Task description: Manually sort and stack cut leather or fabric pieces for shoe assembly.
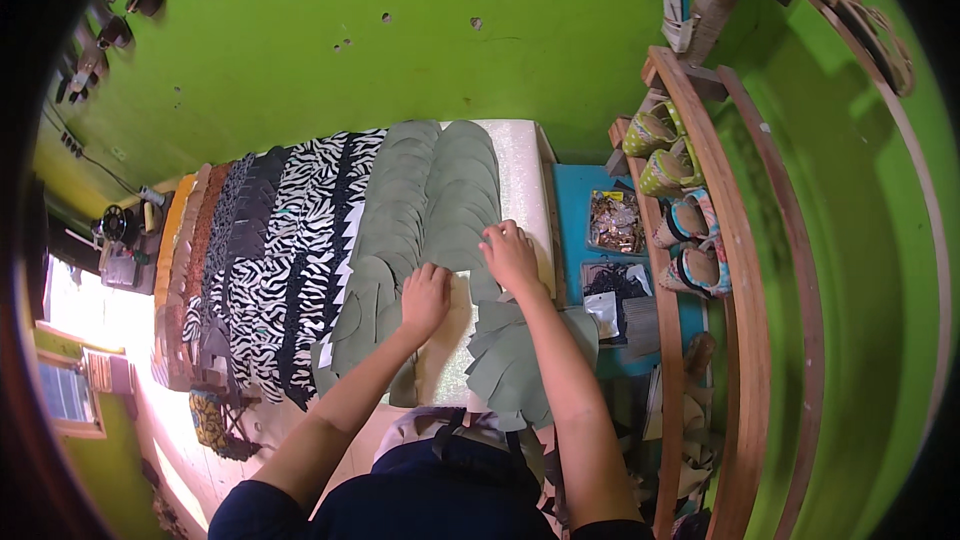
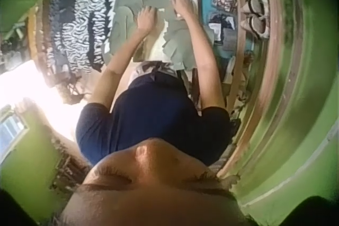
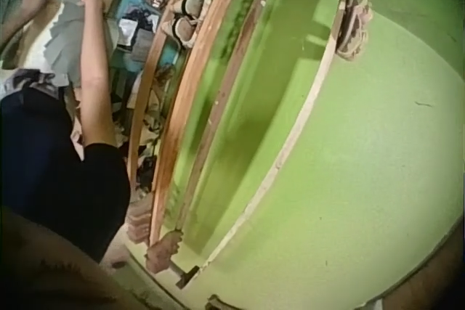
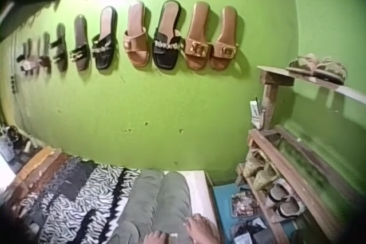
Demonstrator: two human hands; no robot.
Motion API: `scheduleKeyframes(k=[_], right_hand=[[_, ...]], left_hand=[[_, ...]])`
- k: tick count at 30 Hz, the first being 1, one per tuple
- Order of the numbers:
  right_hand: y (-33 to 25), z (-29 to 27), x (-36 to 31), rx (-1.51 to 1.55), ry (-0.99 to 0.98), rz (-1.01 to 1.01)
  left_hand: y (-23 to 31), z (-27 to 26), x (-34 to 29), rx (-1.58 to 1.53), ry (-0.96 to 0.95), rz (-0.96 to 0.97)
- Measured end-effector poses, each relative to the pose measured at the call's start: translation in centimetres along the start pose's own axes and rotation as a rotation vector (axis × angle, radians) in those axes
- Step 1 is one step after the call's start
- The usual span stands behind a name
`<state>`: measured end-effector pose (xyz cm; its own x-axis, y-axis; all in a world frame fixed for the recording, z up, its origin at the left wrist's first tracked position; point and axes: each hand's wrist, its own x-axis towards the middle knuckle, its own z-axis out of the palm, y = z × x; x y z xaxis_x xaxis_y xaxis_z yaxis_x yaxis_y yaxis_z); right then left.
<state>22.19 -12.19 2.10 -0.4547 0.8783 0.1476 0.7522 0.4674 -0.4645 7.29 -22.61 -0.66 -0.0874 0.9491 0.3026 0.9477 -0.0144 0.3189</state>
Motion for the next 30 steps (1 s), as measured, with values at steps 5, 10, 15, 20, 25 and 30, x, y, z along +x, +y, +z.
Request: scheduleKeyframes(k=[5,10,15,20,25,30], right_hand=[[1.4,-1.8,-3.7,0.040,0.156,0.098],[0.6,-3.5,-8.2,0.021,0.239,0.208],[-1.9,-4.1,-13.1,-0.116,0.310,0.155],[-4.2,-3.0,-16.9,-0.250,0.367,0.105],[-4.7,-2.8,-20.3,-0.262,0.352,0.111],[-4.5,-1.7,-24.3,-0.297,0.241,0.070]], left_hand=[[2.0,-1.6,-2.8,-0.363,-0.321,-0.094],[2.5,-2.2,-5.5,-0.459,-0.464,-0.090],[3.2,-2.5,-6.7,-0.440,-0.406,0.046],[3.8,-1.9,-9.2,-0.463,-0.369,0.031],[4.3,-2.2,-10.3,-0.432,-0.347,0.044],[5.5,-2.1,-12.2,-0.380,-0.277,-0.036]])
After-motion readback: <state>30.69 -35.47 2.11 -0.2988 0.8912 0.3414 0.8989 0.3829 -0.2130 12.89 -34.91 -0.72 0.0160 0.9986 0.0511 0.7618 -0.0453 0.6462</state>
